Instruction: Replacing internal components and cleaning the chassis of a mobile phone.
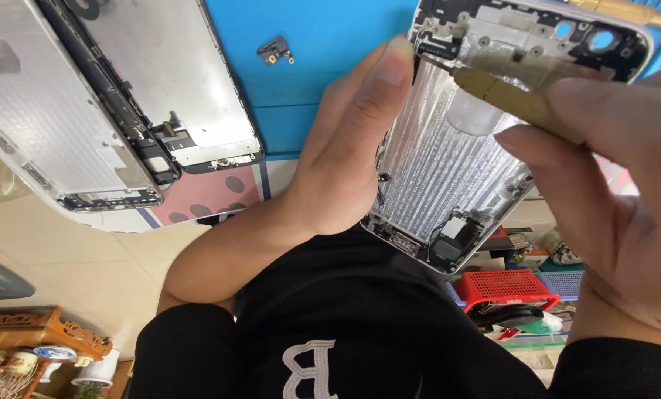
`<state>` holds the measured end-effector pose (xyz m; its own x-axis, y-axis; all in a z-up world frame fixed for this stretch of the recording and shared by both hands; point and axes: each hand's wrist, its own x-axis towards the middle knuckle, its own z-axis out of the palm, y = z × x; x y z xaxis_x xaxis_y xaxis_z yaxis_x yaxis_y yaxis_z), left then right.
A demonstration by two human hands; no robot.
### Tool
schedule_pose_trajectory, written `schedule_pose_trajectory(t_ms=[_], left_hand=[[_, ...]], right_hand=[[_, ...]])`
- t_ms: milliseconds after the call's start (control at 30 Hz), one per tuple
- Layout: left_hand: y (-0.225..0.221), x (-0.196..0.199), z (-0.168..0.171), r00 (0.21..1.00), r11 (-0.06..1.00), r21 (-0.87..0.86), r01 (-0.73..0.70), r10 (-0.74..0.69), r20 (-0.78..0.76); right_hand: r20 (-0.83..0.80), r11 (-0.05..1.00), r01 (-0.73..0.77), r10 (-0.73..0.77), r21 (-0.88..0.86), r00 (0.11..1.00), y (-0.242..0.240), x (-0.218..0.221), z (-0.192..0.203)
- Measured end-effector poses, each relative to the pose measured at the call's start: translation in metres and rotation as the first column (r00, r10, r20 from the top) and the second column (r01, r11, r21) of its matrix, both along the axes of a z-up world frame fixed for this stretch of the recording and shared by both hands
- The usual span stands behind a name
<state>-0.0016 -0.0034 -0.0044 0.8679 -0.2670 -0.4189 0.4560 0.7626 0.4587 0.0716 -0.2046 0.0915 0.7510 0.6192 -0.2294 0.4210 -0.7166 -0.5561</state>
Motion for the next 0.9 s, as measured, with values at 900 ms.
schedule_pose_trajectory(t_ms=[900], left_hand=[[0.0,-0.002,-0.011,0.997,1.0,-0.005,-0.026,0.027,0.067]], right_hand=[[0.061,0.992,0.046,-0.039,-0.117,0.997,0.026,0.011,0.009]])
